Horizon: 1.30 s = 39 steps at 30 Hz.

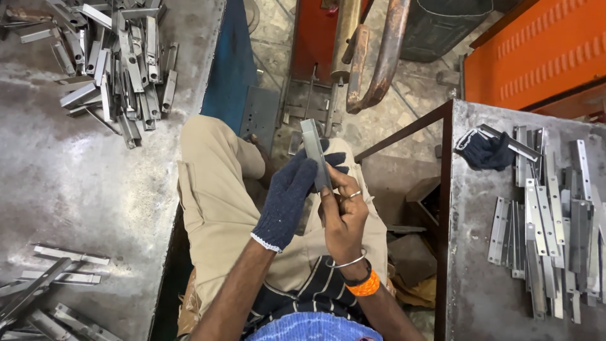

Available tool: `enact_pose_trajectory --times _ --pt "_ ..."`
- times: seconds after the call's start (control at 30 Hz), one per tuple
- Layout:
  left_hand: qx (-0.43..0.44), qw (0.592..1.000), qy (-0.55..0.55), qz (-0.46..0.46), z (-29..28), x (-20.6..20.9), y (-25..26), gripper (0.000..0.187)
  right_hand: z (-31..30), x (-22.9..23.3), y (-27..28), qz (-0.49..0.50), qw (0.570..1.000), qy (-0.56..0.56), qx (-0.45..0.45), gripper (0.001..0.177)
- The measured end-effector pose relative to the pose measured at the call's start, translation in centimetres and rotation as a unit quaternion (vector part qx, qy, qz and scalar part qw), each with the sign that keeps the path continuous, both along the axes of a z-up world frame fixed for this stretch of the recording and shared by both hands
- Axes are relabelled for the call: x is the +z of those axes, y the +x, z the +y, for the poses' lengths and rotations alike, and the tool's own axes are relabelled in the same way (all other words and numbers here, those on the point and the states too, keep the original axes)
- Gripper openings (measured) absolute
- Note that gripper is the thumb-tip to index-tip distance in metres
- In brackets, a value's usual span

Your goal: Spot welding small metal bracket components at a manual workstation.

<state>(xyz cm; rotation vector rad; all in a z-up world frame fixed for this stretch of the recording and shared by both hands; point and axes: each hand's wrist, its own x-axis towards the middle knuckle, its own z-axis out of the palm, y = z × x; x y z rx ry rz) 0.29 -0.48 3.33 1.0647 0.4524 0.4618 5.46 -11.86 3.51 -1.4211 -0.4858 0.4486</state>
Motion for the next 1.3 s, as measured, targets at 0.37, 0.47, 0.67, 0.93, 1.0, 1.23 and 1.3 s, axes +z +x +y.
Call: enact_pose_trajectory --times 0.37,0.47,0.67,0.93,1.0,1.23,1.3 --pt "0.05 0.998 -0.029 0.016 -0.1 -1.5 -0.2 0.037 0.1 1.7 0.3 0.057 0.997 0.0 0.053 0.046" --pt "0.037 0.999 -0.024 -0.008 0.0 -1.0 -0.2 0.036 -0.1 1.4 0.4 0.068 0.996 0.013 0.064 0.046" --pt "0.05 0.999 0.003 0.018 -0.3 -1.5 -0.4 0.036 -0.2 1.1 0.5 0.072 0.995 0.022 0.066 0.041" --pt "0.016 0.998 -0.058 -0.017 -1.6 0.8 -0.2 0.036 -1.6 1.5 0.6 0.036 0.999 -0.014 0.029 0.024" --pt "-0.02 0.998 -0.049 -0.034 -2.3 1.9 0.2 0.038 -2.9 2.3 0.4 -0.011 1.0 -0.015 -0.012 0.023" --pt "-0.031 0.992 -0.079 -0.098 -3.9 6.7 3.3 0.036 -2.7 8.2 1.2 0.001 0.995 0.005 -0.096 0.024" --pt "0.033 0.993 -0.092 -0.068 -3.6 6.3 4.4 0.031 -1.8 8.7 2.0 -0.007 0.996 -0.006 -0.093 0.025"
